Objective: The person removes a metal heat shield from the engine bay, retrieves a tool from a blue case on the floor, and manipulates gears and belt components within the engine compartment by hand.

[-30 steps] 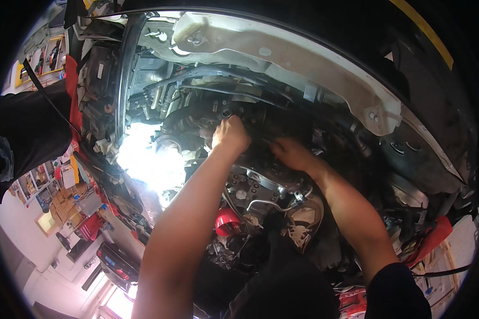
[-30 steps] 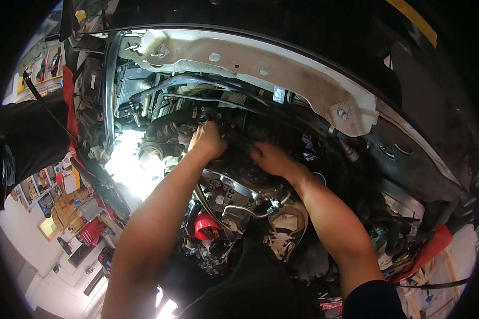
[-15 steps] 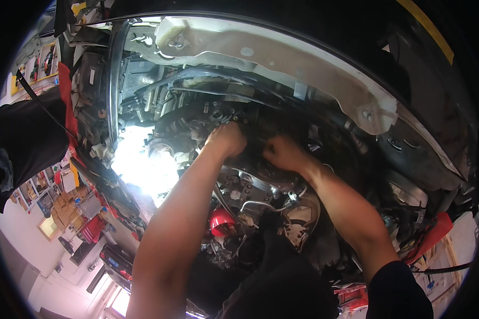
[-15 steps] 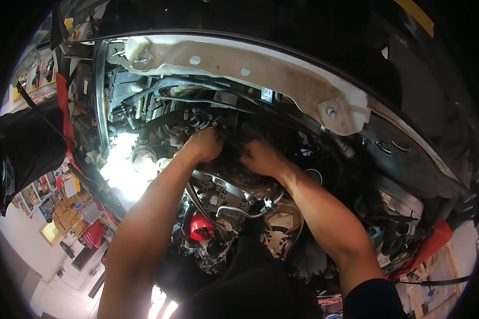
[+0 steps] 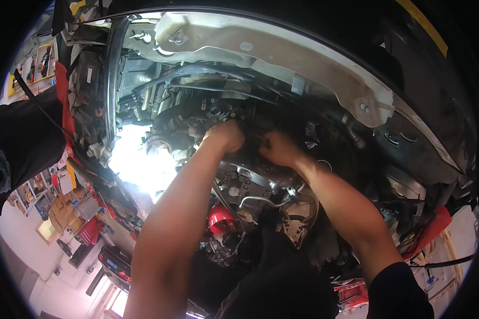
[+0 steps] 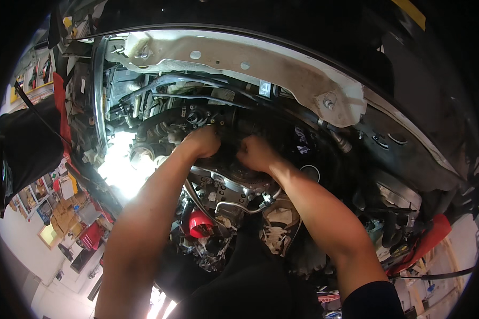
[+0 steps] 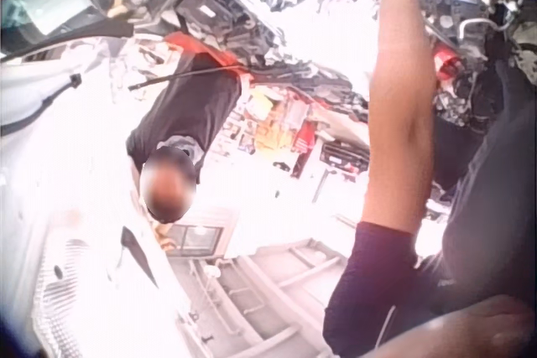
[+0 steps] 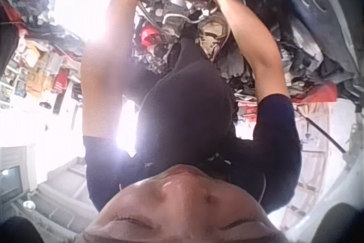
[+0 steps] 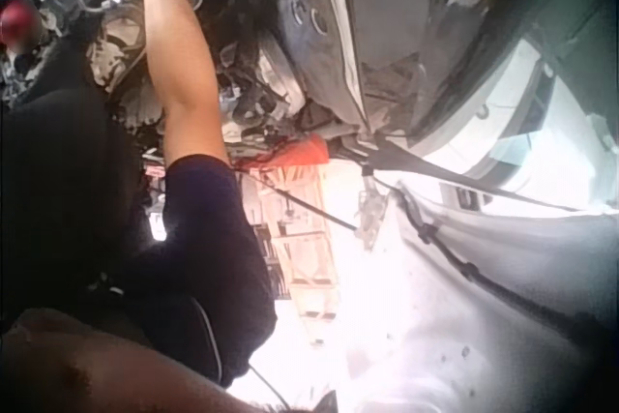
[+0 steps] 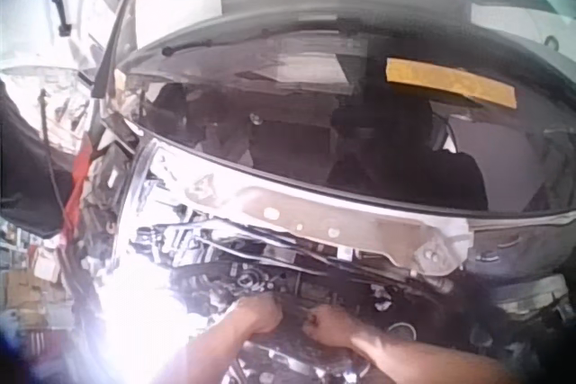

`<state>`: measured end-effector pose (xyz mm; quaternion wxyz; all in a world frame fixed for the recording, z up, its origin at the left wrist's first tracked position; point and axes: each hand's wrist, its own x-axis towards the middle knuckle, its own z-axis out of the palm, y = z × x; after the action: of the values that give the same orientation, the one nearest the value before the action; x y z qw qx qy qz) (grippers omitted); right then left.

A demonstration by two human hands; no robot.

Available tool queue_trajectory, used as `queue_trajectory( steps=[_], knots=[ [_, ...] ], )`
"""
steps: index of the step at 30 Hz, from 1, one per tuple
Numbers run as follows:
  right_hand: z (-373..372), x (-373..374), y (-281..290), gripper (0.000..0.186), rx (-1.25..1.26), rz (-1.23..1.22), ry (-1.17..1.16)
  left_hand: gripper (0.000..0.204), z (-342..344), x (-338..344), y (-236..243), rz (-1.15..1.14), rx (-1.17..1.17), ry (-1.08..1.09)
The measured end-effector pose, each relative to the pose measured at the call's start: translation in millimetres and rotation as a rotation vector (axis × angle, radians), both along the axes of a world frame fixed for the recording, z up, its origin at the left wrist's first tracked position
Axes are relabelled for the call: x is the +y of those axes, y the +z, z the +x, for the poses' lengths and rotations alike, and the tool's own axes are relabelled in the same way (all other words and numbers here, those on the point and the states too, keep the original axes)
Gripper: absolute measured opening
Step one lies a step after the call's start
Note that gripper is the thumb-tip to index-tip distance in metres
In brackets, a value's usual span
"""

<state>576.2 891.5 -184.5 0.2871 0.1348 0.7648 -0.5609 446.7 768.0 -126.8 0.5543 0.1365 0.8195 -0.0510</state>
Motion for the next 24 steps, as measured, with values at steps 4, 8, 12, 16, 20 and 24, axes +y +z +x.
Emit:
queue_trajectory(
  steps=[4, 8, 12, 16, 20, 24],
  knots=[
    [-9, -5, -1, 0.02, -0.002, -0.049, 0.062, 0.037, -5, -10, -14, -0.088, -0.059, -0.084],
    [0, -4, -7, 0.019, 0.138, 0.013, 0.026, 0.038, 5, -8, -10, -0.08, 0.088, -0.04],
    [4, -3, -11, 0.018, 0.081, -0.014, -0.003, 0.038, -1, -2, -3, 0.007, -0.018, -0.056],
    [-2, -9, -2, 0.02, 0.017, -0.086, 0.0, 0.034, -6, -16, -23, -0.018, -0.127, -0.167],
    [4, -3, -9, 0.024, 0.085, -0.077, -0.009, 0.034, -6, -3, -9, 0.007, -0.053, -0.068],
    [-1, -4, 4, 0.028, -0.132, -0.243, -0.076, 0.04, -10, -18, -11, 0.07, -0.115, -0.129]
  ],
)
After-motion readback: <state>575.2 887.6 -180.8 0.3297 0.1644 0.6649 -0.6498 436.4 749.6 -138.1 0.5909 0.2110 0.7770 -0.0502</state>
